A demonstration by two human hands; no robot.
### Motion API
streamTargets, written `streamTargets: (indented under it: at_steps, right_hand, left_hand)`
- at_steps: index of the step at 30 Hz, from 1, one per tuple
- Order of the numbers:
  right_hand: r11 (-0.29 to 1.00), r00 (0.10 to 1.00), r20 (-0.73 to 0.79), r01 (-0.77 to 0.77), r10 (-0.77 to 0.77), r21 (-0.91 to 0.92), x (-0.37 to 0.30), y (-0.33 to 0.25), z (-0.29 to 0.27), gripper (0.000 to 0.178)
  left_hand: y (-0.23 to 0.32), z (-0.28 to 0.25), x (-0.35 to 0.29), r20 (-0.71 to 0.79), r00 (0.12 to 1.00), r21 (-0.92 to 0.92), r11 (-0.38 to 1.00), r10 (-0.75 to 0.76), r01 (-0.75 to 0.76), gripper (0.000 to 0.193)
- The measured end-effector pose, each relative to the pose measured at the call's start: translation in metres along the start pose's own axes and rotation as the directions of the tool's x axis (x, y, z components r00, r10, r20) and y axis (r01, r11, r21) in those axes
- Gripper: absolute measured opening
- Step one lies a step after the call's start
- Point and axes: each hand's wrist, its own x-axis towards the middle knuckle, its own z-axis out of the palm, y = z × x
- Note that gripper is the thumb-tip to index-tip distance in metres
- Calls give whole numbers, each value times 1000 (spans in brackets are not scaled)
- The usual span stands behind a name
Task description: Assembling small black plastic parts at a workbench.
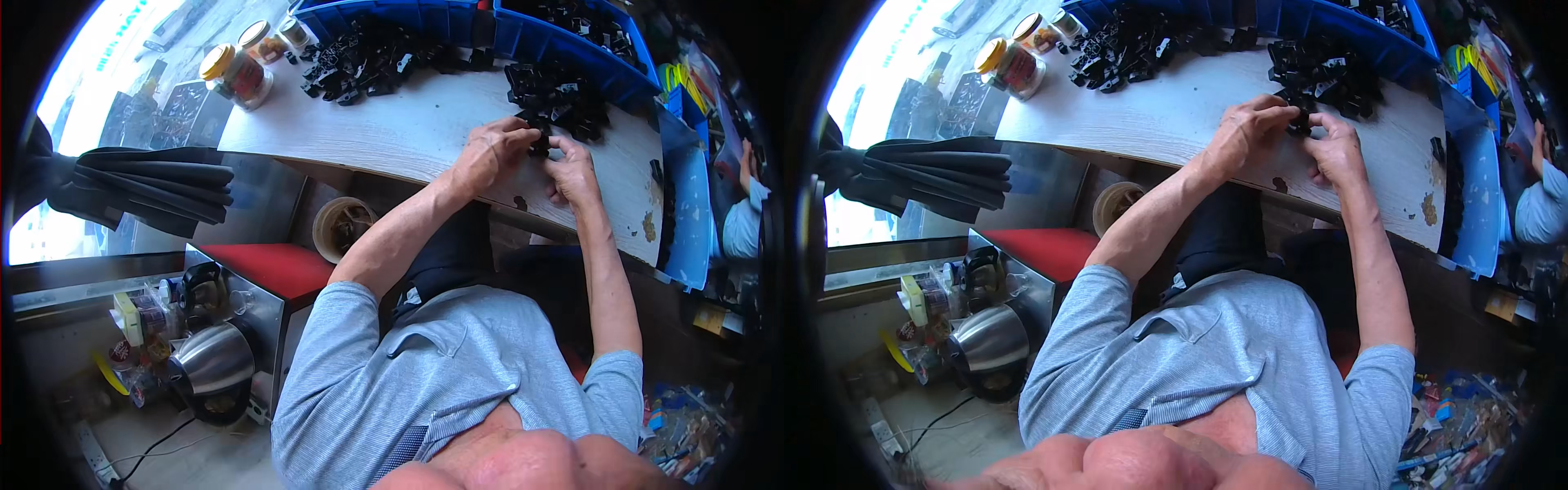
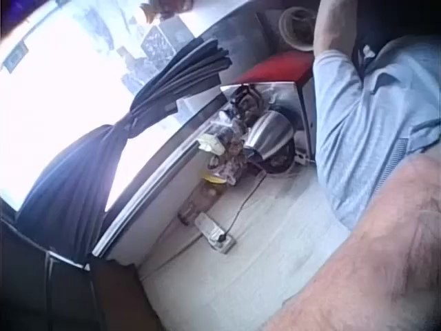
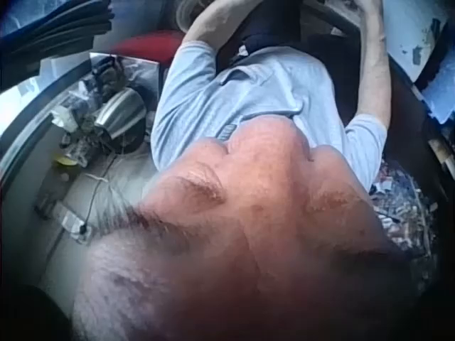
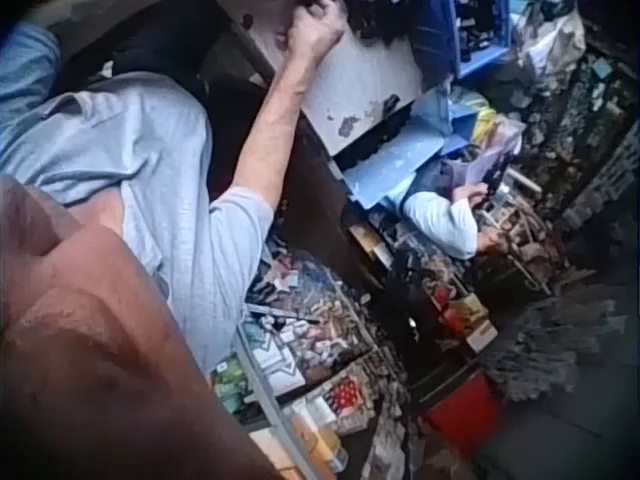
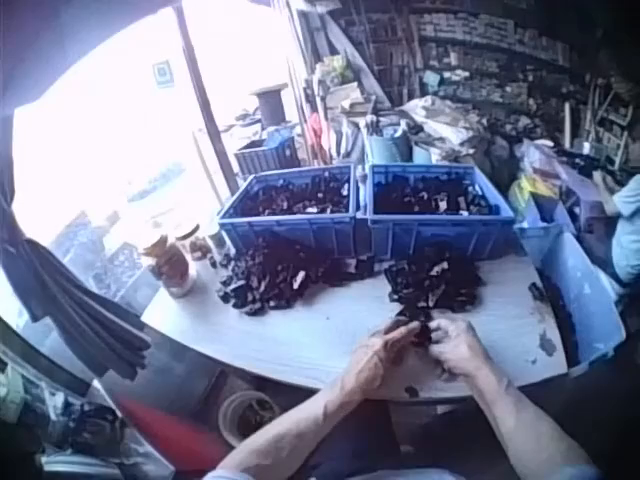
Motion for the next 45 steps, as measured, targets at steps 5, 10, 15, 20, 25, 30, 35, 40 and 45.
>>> streamTargets:
  at_steps: [5,10,15,20,25,30,35,40,45]
  right_hand:
    - [998,998,-6,58,-58,-17,-3,2,-4,33]
    - [999,998,-22,52,-52,-2,-5,2,-4,32]
    - [998,998,-30,59,-60,-11,-8,-3,-2,33]
    - [998,997,-47,58,-59,-32,-10,-5,0,32]
    - [997,997,-32,71,-72,-33,-12,-7,2,31]
    - [993,996,-34,84,-87,-84,-10,-5,2,30]
    - [988,995,-34,86,-91,-128,-11,-4,-2,29]
    - [982,994,-56,84,-94,-169,-14,-10,1,29]
    - [982,995,-23,92,-97,-166,-12,-10,2,31]
  left_hand:
    - [-3,4,2,87,987,130,980,138,-149,35]
    - [7,1,-3,159,981,254,955,115,-153,41]
    - [9,2,-7,173,979,332,929,112,-165,49]
    - [10,3,-11,135,978,372,906,161,-201,56]
    - [8,0,-11,173,975,354,915,140,-194,54]
    - [12,-5,-13,205,972,348,920,111,-179,55]
    - [16,-7,-12,218,971,358,917,99,-174,52]
    - [12,-7,-17,202,971,409,890,126,-201,52]
    - [4,-7,-17,177,967,426,872,181,-241,47]
